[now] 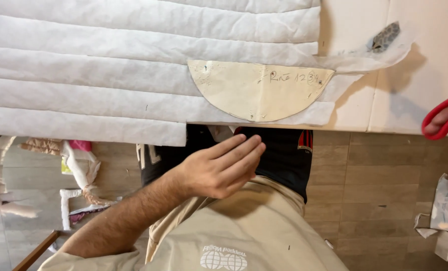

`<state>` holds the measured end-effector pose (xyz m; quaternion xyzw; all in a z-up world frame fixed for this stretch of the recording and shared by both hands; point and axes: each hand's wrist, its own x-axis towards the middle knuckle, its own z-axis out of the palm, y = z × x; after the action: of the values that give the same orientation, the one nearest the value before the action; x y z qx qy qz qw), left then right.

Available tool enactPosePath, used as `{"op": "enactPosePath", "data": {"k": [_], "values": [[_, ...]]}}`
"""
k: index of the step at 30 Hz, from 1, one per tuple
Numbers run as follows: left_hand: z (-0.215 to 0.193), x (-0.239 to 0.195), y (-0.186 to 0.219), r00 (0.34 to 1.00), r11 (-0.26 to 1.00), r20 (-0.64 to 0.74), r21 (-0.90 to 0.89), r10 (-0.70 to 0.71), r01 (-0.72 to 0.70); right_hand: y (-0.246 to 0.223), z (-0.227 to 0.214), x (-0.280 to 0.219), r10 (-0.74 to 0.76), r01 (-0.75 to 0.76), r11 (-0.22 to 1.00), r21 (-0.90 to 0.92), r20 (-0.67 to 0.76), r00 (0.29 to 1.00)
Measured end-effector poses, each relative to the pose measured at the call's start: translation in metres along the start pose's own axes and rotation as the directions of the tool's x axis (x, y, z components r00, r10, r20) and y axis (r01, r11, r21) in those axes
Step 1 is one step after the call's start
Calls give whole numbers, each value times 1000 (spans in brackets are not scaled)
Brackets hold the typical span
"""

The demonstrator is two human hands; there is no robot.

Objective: The person uses a paper template to mark and cut out shapes from a piece of quilted fabric using scissors on a workshop table.

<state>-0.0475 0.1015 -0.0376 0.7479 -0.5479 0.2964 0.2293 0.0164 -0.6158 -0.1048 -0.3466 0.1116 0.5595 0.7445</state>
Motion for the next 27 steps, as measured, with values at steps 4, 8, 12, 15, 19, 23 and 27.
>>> {"op": "enactPosePath", "data": {"k": [4, 8, 12, 15, 19, 23, 27], "values": [[-21, -29, -13, 999, 992, 38, 125, -20, 15, 101, 171, 102, -758, 331, 497, -802, -216, 615], [-42, -39, -25, 975, 881, 70, 447, -209, 157, 93, 310, 164, -631, 408, 629, -662, -128, 765], [-50, -48, -36, 967, 879, 101, 448, -234, 166, 107, 340, 206, -388, 270, 825, -497, -149, 910], [-59, -44, -40, 978, 902, 86, 409, -189, 138, 122, 336, 228, -281, -8, 632, -775, -238, 930], [-61, -38, -46, 987, 905, 25, 403, -157, 134, 111, 357, 246, -277, -172, 391, -904, -293, 915], [-55, -34, -51, 989, 895, -82, 422, -121, 144, 99, 365, 254, -172, -426, 327, -844, -496, 851], [-53, -36, -49, 981, 906, -139, 383, -132, 177, 88, 377, 266, -164, -444, 269, -854, -495, 853]]}}
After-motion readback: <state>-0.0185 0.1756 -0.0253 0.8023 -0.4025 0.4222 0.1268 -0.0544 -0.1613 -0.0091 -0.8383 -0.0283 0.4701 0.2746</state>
